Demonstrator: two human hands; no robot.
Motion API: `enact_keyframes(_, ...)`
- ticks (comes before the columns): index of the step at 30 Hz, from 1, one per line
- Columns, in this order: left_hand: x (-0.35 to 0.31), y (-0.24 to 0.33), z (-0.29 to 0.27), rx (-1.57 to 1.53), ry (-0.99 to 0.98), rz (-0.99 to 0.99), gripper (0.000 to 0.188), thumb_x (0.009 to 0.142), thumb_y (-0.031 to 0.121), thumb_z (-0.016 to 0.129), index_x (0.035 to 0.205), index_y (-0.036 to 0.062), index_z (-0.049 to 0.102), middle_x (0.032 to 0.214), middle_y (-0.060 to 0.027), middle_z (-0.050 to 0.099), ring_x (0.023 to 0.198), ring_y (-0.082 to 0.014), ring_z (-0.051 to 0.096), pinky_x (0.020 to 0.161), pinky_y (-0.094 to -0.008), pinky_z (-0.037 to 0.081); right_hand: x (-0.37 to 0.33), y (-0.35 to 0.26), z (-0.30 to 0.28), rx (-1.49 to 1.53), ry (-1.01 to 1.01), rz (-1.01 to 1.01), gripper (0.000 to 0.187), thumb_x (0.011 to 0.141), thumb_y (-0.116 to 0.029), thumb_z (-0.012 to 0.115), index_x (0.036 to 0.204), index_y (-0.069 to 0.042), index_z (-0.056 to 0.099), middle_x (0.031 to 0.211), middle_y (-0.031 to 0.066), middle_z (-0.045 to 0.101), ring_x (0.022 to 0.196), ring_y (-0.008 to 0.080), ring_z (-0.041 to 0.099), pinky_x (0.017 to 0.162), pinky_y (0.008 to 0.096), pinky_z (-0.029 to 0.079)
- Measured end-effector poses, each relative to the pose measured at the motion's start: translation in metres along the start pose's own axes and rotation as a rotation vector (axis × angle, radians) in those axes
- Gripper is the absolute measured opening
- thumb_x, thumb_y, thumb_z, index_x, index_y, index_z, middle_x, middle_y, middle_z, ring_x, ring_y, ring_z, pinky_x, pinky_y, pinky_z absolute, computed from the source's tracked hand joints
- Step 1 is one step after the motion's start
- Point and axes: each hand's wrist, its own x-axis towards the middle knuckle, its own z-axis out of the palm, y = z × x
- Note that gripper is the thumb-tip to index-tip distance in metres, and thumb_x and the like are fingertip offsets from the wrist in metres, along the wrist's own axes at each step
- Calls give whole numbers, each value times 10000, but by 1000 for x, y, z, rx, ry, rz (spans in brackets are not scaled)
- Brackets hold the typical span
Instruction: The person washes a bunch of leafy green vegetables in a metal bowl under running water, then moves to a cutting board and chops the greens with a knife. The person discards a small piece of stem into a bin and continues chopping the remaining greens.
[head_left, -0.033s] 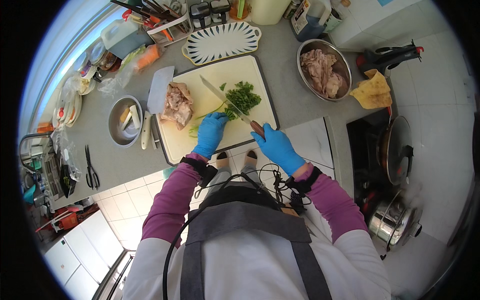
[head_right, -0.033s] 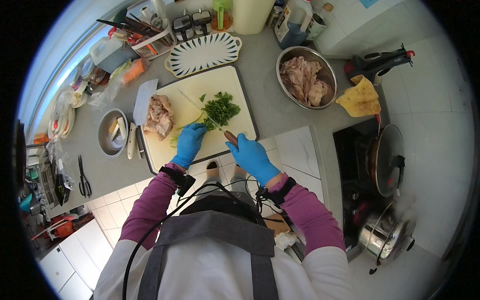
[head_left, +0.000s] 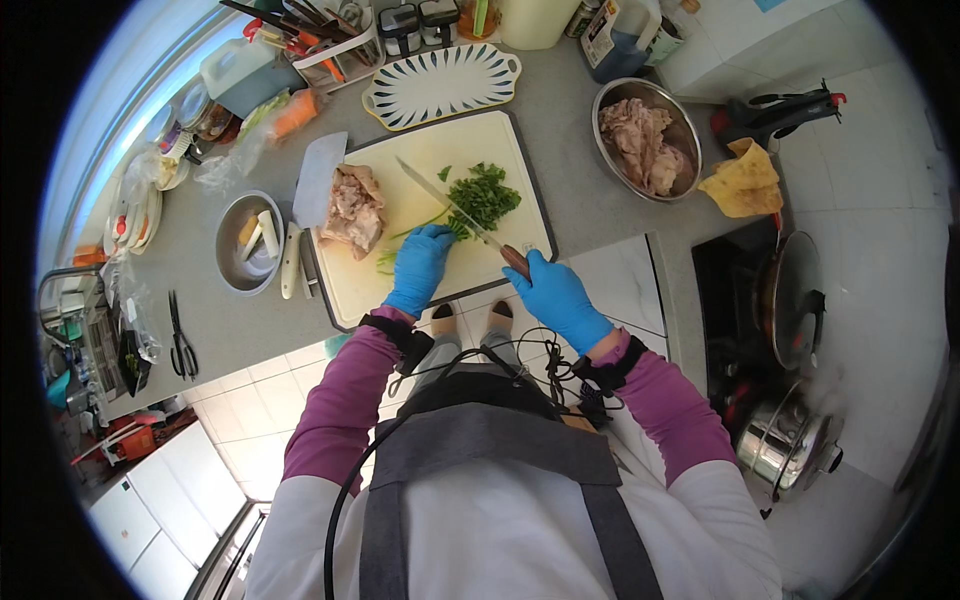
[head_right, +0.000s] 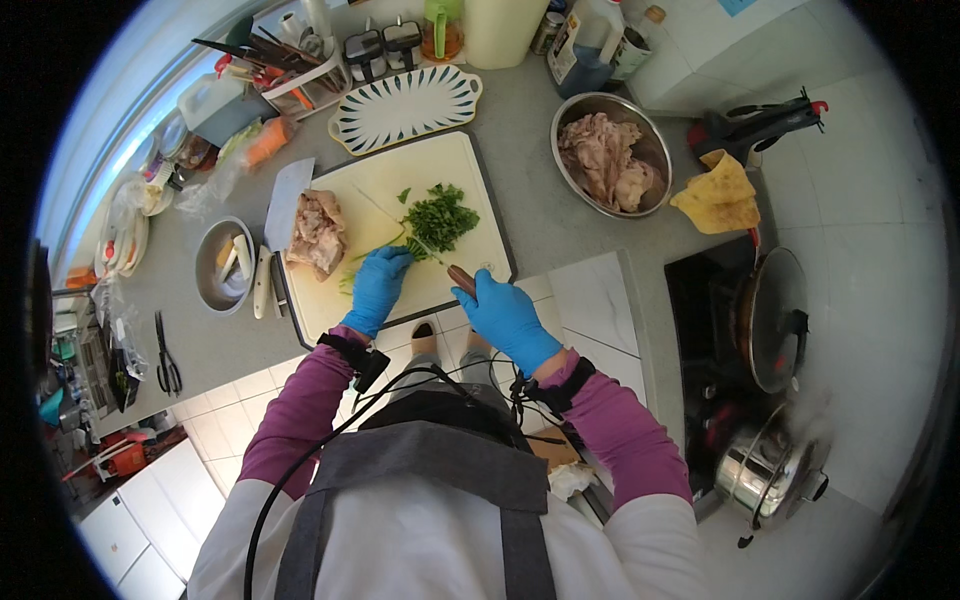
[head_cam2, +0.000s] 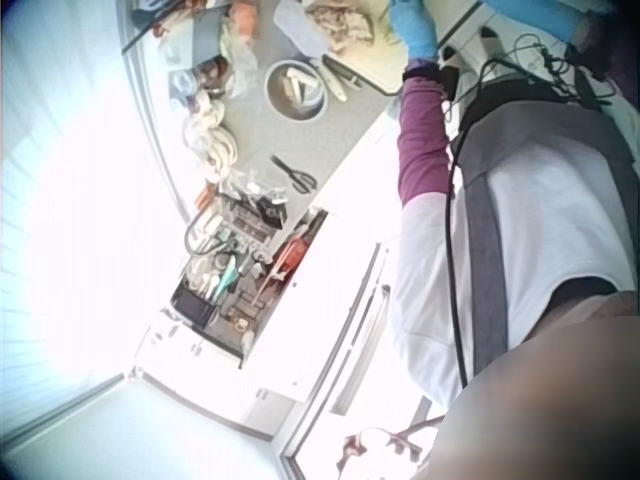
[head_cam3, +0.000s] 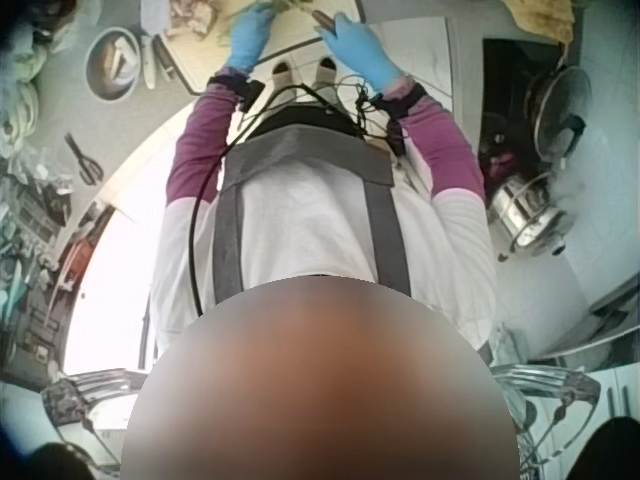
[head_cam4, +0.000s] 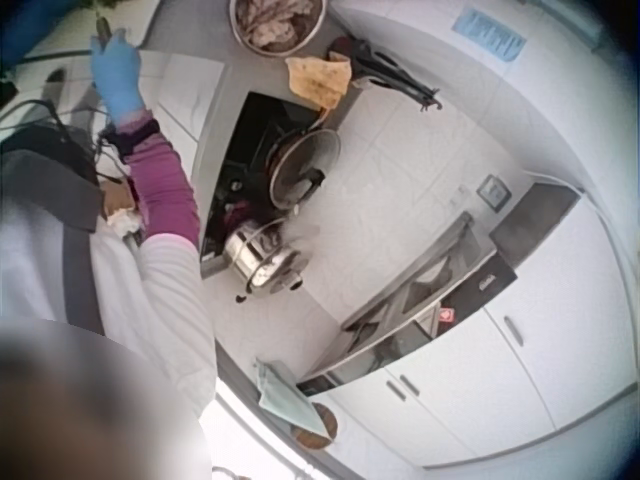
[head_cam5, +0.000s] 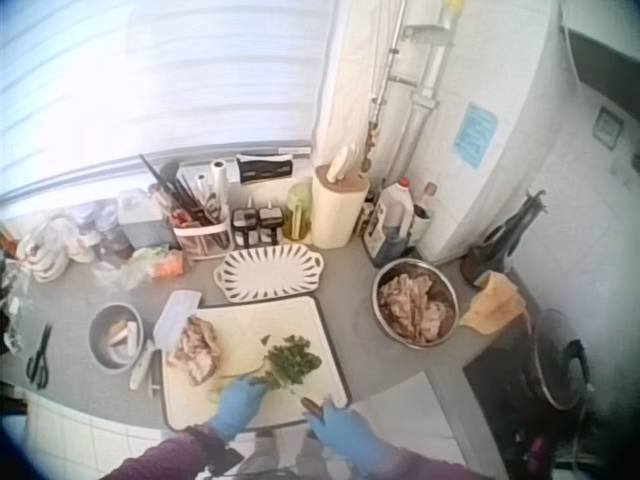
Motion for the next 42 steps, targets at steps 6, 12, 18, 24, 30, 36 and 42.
enact_keyframes(6,6,4,-6,151,155,98,108,687,57,665,789,83,690,1004,-85,610,925,-293,555,755,-377,470,-7,0,-8,-41,1,4,396,896,-395,512,883,-1,472,597,233,578,555,405,591,472,481,461)
enact_keyframes(12,10,-4,-10,16,10,8,121,698,111,681,817,103,704,919,-82,630,864,-291,570,728,-379,471,0,2,-7,-37,6,14,394,893,-394,517,884,-3,473,598,231,579,547,408,586,472,483,460)
enact_keyframes(18,5,-4,-9,42,-31,-38,112,748,149,649,839,111,703,836,-72,615,794,-278,567,680,-364,471,-5,-1,-10,-73,7,-45,358,883,-371,549,878,-23,461,578,216,561,535,408,571,461,476,449)
enact_keyframes(24,5,-5,-7,82,-51,-33,129,756,142,636,867,130,700,831,-58,613,796,-273,567,678,-370,471,2,-2,10,-66,-13,-13,383,895,-401,513,879,-20,477,586,213,578,533,399,583,474,479,463)
enact_keyframes(30,-7,-3,-11,128,-63,-14,130,772,143,629,887,128,686,838,-56,615,803,-272,567,672,-368,472,26,0,24,3,27,-21,400,904,-413,493,883,-13,473,626,229,586,588,409,596,529,478,483)
enact_keyframes(36,-22,-10,-27,152,-35,-122,199,778,141,640,971,96,647,890,-86,623,836,-285,575,707,-383,479,15,9,7,129,21,55,418,895,-427,514,869,-12,466,649,244,584,605,421,592,519,482,469)
enact_keyframes(42,-18,3,-41,148,65,5,250,773,133,660,1015,77,631,1066,-118,609,931,-309,577,773,-378,486,9,18,-7,109,118,37,396,894,-407,532,859,-19,462,626,233,572,576,418,580,492,479,453)
